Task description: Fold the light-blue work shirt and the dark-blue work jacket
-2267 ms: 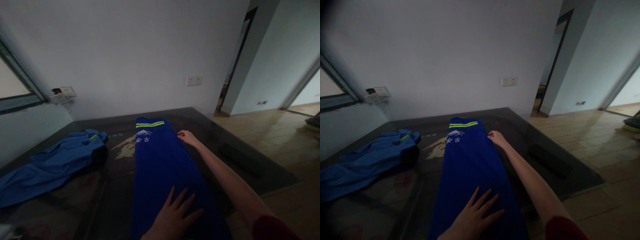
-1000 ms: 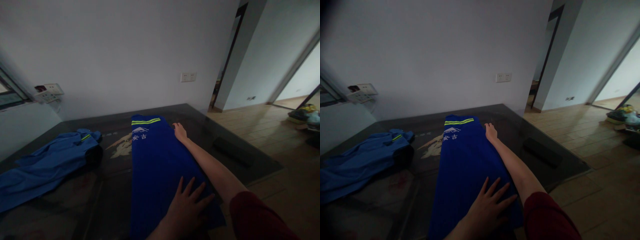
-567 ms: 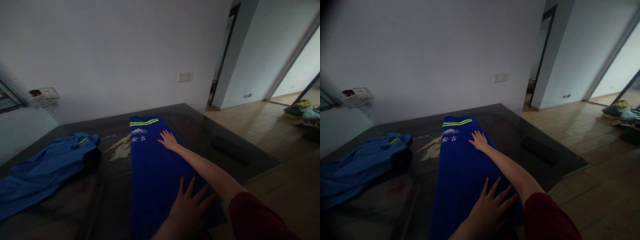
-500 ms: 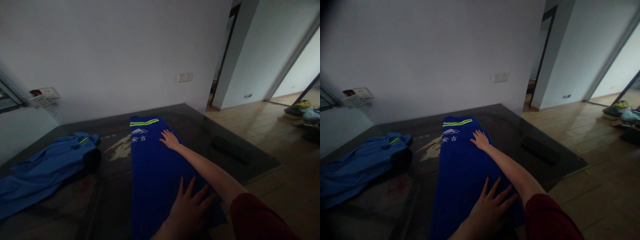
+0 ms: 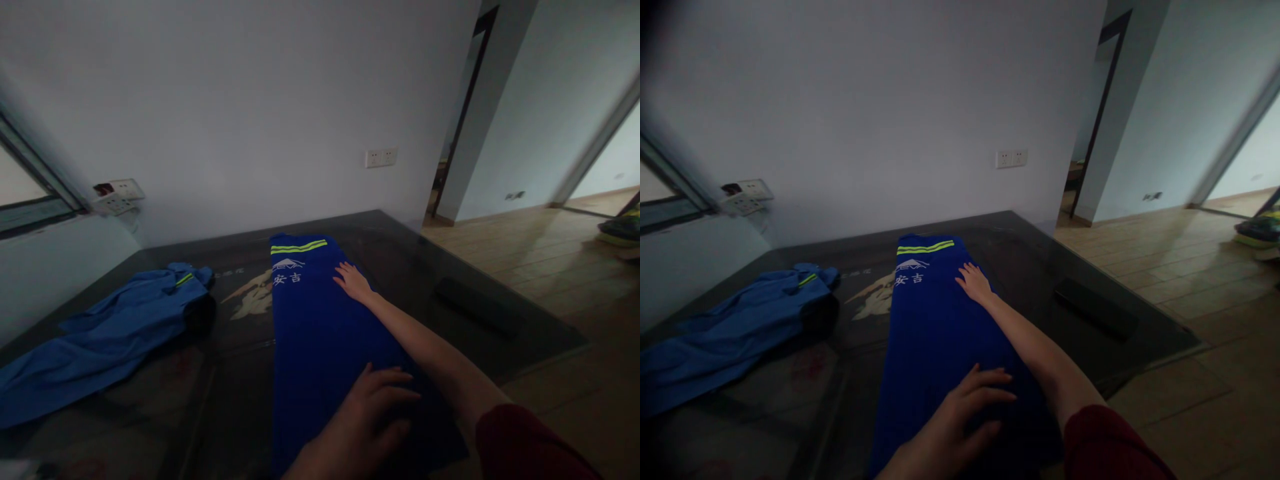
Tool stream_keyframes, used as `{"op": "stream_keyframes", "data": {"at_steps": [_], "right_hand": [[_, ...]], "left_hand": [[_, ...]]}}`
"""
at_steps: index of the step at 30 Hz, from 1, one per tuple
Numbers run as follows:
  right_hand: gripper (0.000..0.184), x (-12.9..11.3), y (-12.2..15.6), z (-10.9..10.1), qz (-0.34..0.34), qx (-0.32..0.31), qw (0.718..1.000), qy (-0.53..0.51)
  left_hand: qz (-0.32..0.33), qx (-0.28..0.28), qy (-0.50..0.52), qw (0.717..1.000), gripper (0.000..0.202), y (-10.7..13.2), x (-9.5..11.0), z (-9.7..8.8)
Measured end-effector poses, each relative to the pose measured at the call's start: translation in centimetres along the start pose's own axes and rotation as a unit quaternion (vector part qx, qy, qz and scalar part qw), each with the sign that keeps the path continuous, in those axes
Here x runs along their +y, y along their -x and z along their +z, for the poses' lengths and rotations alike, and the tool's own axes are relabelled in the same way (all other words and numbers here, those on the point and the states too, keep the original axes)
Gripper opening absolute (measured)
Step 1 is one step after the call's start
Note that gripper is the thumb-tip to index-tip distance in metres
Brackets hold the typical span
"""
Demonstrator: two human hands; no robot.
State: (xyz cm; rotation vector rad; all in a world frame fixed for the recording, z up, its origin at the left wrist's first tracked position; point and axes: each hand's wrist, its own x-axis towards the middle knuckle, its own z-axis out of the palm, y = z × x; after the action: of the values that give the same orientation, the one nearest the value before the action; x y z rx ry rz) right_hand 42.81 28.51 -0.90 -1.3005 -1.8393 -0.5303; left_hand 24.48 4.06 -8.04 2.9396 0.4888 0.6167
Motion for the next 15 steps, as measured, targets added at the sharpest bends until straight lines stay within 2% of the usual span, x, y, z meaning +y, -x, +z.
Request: {"op": "stream_keyframes", "data": {"at_steps": [2, 4, 6, 7, 9, 11, 15], "right_hand": [[0.050, -0.1, 0.2, -0.5, -0.011, 0.006, 1.000, -0.013], [0.053, -0.7, 0.8, -1.2, -0.028, 0.014, 0.999, -0.029], [0.057, -1.5, 2.1, -2.0, -0.052, 0.017, 0.998, -0.045], [0.060, -2.0, 3.0, -2.4, -0.067, 0.014, 0.996, -0.050], [0.063, -2.7, 5.2, -3.0, -0.093, 0.000, 0.994, -0.050], [0.066, -2.9, 7.5, -3.3, -0.100, -0.026, 0.994, -0.039], [0.069, -2.0, 10.8, -3.7, -0.079, -0.073, 0.994, -0.017]], "left_hand": [[-0.026, 0.058, -0.017, 0.998, 0.035, 0.4, -1.3, -3.0], [-0.069, 0.119, -0.084, 0.987, 0.034, 0.6, -4.0, -5.7], [-0.144, 0.162, -0.187, 0.958, 0.035, 0.6, -7.4, -7.7], [-0.183, 0.165, -0.237, 0.940, 0.037, 0.7, -9.0, -8.2], [-0.217, 0.143, -0.309, 0.915, 0.042, 1.0, -11.8, -8.3], [-0.215, 0.112, -0.353, 0.903, 0.047, 1.3, -13.4, -7.6], [-0.202, 0.079, -0.399, 0.891, 0.050, 1.7, -14.3, -6.0]]}}
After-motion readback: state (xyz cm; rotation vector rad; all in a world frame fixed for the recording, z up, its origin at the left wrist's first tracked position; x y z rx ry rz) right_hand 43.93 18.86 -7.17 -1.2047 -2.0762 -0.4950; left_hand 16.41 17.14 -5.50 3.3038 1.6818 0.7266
